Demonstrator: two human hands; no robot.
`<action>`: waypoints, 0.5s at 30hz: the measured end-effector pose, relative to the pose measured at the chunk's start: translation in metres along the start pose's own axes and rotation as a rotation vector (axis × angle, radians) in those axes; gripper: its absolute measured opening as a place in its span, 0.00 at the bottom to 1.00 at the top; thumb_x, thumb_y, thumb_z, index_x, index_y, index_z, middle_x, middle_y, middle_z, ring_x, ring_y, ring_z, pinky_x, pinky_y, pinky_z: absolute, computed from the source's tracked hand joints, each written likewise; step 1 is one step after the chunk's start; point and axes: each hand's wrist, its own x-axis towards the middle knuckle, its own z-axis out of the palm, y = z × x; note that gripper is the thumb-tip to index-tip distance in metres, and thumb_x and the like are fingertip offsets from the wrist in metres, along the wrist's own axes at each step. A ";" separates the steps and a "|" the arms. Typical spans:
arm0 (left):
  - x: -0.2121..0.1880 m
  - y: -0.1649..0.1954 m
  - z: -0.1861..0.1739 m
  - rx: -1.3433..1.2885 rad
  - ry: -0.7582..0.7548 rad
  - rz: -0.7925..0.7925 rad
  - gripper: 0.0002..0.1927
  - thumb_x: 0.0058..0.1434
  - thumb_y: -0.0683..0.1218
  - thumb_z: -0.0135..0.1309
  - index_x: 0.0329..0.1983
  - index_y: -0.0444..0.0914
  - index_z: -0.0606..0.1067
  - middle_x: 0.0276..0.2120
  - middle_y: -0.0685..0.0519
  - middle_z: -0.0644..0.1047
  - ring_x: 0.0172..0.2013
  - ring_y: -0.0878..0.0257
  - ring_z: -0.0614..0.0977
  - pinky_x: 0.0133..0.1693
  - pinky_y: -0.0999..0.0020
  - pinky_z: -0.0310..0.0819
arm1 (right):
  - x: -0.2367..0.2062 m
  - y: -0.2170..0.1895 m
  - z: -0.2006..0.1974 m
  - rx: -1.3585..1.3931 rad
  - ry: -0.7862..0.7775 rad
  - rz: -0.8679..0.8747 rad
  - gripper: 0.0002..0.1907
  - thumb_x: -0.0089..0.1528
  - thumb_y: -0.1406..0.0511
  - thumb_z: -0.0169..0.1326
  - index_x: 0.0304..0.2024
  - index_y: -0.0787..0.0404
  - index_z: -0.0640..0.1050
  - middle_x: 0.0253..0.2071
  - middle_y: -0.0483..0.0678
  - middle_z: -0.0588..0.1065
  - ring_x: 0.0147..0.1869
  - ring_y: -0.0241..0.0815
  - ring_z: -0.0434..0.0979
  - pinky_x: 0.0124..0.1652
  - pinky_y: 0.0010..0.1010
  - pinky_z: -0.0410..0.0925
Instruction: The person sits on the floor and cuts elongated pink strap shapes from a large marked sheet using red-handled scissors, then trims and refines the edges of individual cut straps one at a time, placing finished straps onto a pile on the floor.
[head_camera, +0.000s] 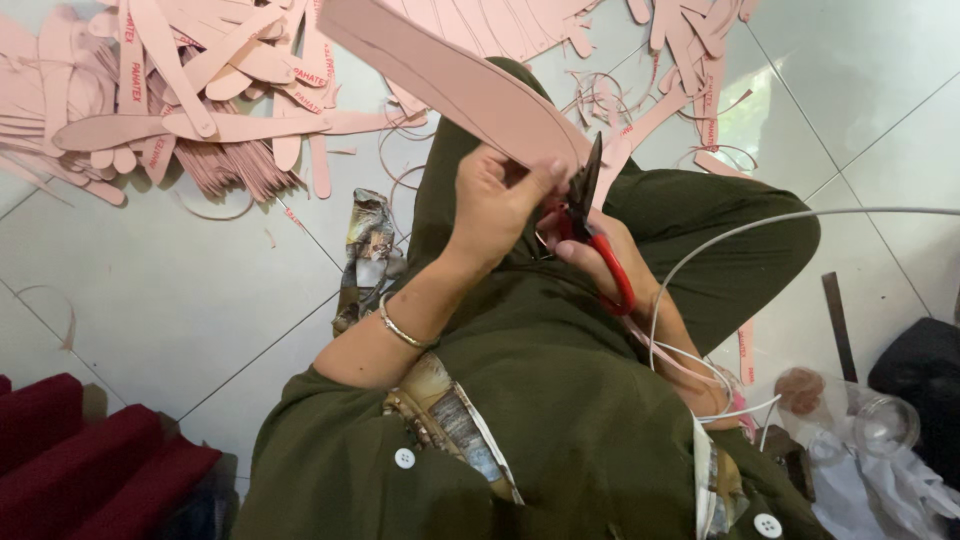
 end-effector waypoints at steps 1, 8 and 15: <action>-0.002 -0.002 0.002 -0.008 -0.006 -0.032 0.03 0.68 0.39 0.59 0.40 0.32 0.78 0.33 0.53 0.81 0.33 0.69 0.81 0.36 0.73 0.78 | 0.000 0.001 -0.001 0.016 0.000 -0.031 0.18 0.62 0.64 0.52 0.52 0.67 0.74 0.46 0.46 0.75 0.51 0.36 0.74 0.54 0.28 0.68; -0.006 -0.013 0.009 -0.033 -0.034 -0.070 0.03 0.67 0.39 0.59 0.41 0.33 0.77 0.33 0.54 0.81 0.33 0.69 0.81 0.37 0.74 0.77 | 0.002 0.007 -0.003 0.047 0.094 0.061 0.17 0.57 0.70 0.51 0.49 0.69 0.75 0.39 0.47 0.75 0.41 0.37 0.73 0.43 0.28 0.69; -0.008 -0.011 0.008 -0.017 -0.042 -0.071 0.04 0.68 0.39 0.59 0.41 0.33 0.77 0.33 0.54 0.81 0.33 0.70 0.80 0.36 0.74 0.76 | 0.001 0.000 -0.002 -0.061 0.060 -0.098 0.16 0.58 0.69 0.50 0.48 0.67 0.74 0.40 0.45 0.75 0.43 0.34 0.73 0.46 0.26 0.68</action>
